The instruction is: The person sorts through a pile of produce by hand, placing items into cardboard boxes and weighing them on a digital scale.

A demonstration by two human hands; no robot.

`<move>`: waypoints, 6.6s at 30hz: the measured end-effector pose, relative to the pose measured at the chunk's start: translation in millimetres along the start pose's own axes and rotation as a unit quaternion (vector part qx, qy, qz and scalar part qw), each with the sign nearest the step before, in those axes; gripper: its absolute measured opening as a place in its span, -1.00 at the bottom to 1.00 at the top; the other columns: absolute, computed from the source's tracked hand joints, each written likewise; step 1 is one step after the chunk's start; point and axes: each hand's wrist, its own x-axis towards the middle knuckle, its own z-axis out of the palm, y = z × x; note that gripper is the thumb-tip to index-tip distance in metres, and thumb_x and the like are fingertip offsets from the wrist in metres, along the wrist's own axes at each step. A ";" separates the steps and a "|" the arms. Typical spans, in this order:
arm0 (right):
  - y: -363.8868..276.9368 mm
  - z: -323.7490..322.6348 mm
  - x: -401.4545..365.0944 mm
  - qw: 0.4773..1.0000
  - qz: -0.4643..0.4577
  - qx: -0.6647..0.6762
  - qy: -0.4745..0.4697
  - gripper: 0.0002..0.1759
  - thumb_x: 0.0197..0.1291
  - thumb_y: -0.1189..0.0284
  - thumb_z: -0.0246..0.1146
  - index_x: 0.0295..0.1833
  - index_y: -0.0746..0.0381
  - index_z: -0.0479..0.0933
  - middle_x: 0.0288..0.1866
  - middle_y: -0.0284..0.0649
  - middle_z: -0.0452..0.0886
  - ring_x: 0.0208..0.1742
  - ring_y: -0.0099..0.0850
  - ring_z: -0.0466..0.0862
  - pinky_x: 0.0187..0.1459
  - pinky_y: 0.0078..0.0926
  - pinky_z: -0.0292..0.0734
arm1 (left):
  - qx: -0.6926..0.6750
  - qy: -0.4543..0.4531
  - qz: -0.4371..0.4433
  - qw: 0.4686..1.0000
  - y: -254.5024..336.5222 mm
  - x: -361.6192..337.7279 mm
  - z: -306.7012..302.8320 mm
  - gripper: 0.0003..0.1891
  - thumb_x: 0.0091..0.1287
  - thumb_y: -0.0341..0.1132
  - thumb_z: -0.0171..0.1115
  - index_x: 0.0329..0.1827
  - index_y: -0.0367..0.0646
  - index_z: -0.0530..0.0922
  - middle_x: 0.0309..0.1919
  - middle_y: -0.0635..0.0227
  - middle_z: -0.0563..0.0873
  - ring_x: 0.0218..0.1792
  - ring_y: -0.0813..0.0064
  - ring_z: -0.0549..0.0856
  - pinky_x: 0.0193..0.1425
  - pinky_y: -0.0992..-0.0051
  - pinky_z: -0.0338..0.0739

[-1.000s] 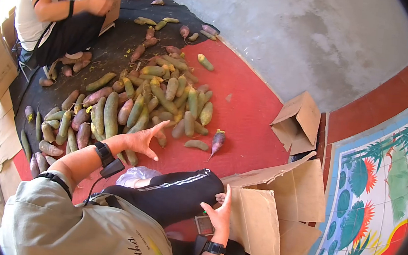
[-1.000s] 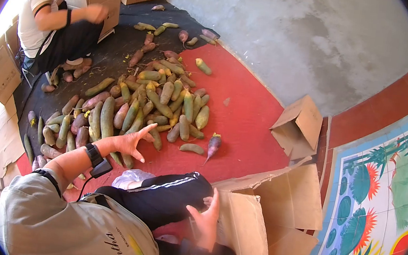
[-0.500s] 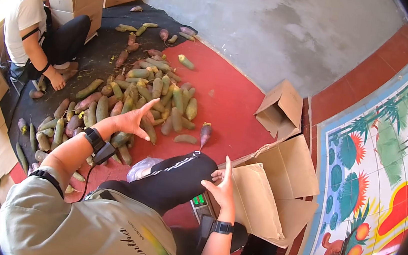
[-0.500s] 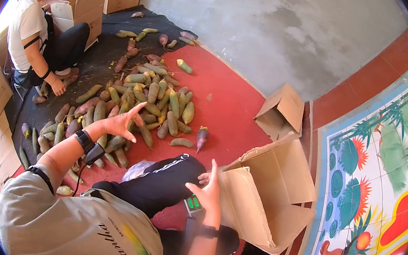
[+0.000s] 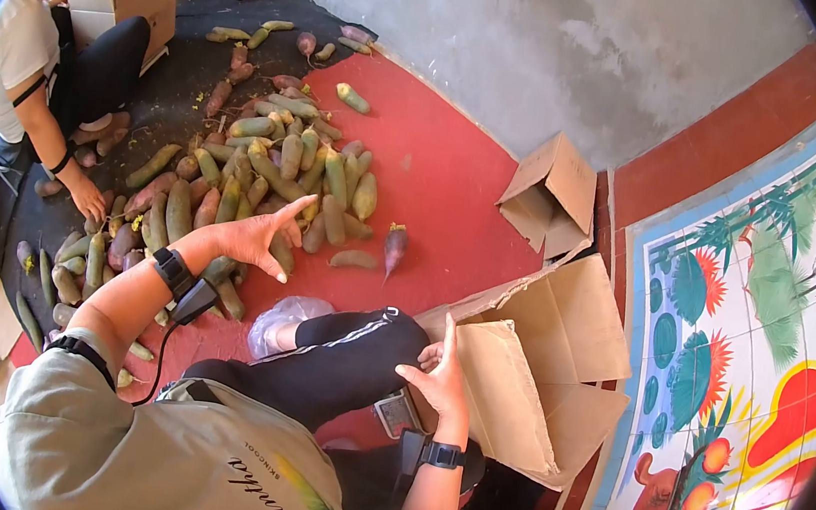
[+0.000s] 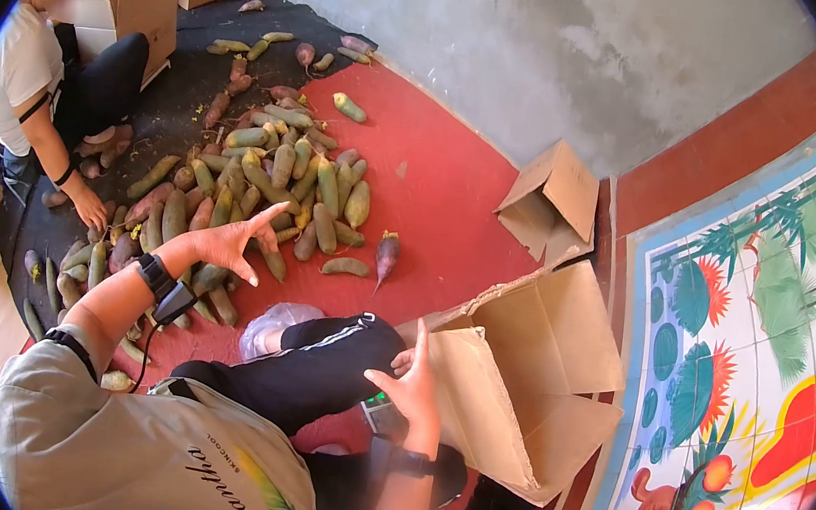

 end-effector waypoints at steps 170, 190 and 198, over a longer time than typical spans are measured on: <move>-88.3 -76.9 -76.5 0.764 -0.095 -0.231 0.595 -0.42 0.04 0.34 0.31 0.14 0.40 0.35 0.10 0.11 0.44 0.08 -0.09 0.45 0.15 -0.27 0.30 | 0.105 0.269 -0.295 0.911 -152.4 -26.5 59.9 -0.53 0.18 -0.17 0.17 0.13 -0.15 0.39 -0.03 0.11 0.55 0.04 0.23 0.52 0.10 0.30 0.41; -44.7 -98.3 -57.7 0.807 0.038 -0.399 0.434 -0.60 0.24 0.23 0.06 -0.13 0.39 0.53 -0.20 0.10 0.59 -0.19 0.01 0.57 -0.13 -0.20 0.44 | 0.409 0.155 -0.416 0.798 -196.7 -106.8 52.7 -0.28 0.07 0.03 0.23 0.31 0.01 0.26 0.33 0.16 0.21 0.41 0.17 0.02 0.41 -0.06 -0.29; -47.2 -92.0 -56.1 0.785 0.032 -0.425 0.450 -0.59 0.29 0.21 0.00 -0.23 0.38 0.51 -0.32 0.18 0.55 -0.31 0.10 0.52 -0.30 -0.09 0.40 | 0.373 0.161 -0.438 0.802 -196.9 -50.2 34.9 -0.28 0.14 0.02 0.18 0.38 0.30 0.09 0.33 0.09 0.18 0.39 0.12 0.07 0.38 -0.12 -0.24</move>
